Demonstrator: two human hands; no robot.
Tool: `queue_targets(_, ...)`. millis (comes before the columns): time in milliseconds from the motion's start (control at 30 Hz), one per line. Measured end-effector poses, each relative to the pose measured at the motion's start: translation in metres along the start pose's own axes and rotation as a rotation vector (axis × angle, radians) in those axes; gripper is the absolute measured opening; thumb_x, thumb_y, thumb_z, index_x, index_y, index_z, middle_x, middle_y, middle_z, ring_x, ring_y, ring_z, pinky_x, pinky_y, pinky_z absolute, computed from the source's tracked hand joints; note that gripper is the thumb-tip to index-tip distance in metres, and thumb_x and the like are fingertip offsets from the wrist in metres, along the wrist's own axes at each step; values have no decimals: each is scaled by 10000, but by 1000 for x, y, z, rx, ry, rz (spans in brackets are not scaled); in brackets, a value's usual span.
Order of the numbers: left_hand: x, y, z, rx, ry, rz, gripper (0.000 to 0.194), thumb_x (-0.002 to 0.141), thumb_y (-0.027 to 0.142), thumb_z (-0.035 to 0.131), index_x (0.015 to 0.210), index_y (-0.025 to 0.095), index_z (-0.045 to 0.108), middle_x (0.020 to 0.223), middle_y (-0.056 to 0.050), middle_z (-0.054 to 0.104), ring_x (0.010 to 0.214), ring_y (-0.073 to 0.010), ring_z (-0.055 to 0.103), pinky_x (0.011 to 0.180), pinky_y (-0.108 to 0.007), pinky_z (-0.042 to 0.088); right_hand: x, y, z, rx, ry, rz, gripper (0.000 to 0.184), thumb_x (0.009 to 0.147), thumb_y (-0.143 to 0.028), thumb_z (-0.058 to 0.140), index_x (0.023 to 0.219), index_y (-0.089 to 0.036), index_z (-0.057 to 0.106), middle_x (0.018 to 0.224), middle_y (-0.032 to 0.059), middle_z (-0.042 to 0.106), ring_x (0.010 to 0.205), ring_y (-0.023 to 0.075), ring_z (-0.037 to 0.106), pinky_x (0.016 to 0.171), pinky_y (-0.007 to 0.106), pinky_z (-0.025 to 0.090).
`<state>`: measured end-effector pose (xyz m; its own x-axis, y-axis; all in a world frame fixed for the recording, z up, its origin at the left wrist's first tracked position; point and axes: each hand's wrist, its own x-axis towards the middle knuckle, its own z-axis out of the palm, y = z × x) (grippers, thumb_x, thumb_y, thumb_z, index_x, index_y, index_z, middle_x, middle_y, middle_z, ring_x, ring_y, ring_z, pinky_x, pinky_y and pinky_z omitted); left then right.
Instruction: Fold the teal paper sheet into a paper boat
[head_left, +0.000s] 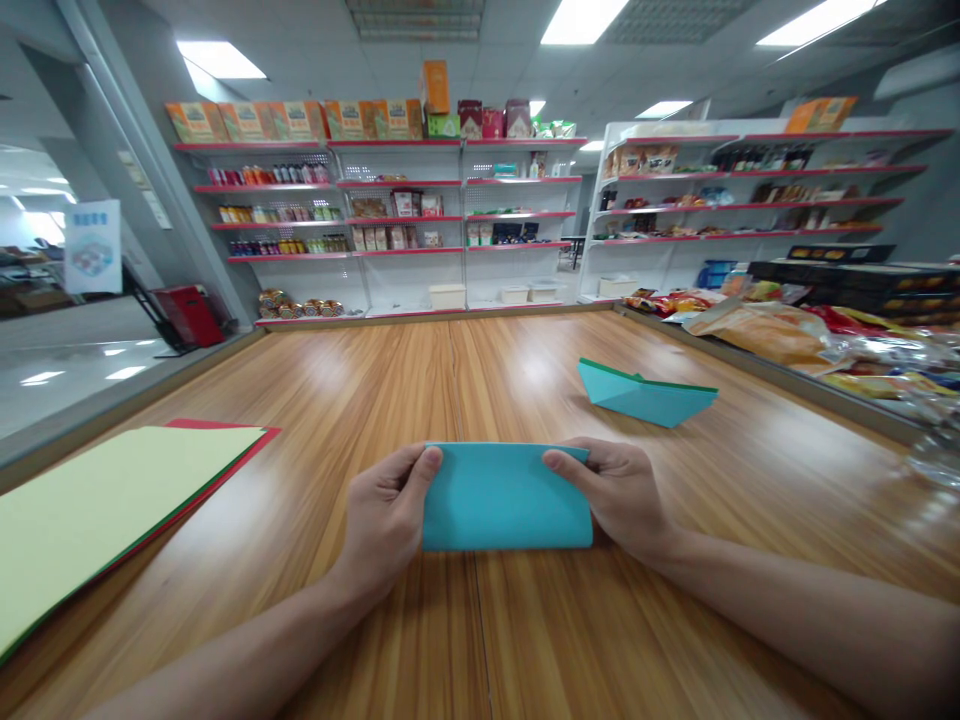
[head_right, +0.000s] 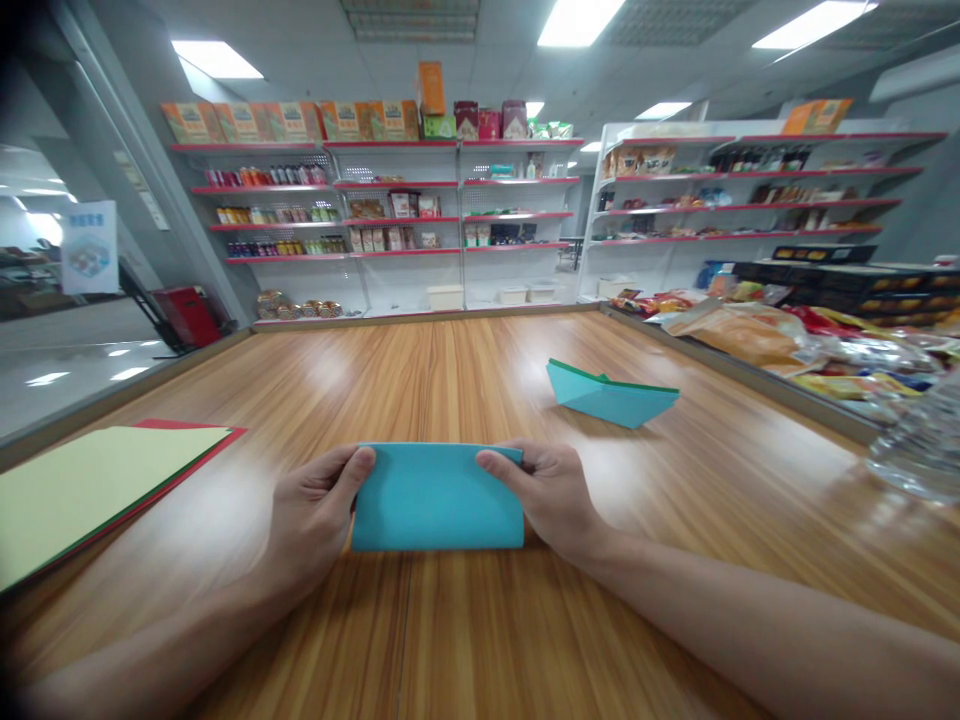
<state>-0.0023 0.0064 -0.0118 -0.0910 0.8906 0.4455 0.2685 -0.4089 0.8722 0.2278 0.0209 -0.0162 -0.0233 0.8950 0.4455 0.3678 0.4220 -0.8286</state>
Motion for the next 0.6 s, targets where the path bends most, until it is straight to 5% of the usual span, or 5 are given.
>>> queue_targets(600,0,-2,-1,26,-27,-15,311,831,406,545,681,146,625,546,33,434,501,-93,378,441,-192,297,0,-2,0,43,-1,-13,218,746,-377,679,730,-162,714,628,15,671,556,135,592,482,209,445)
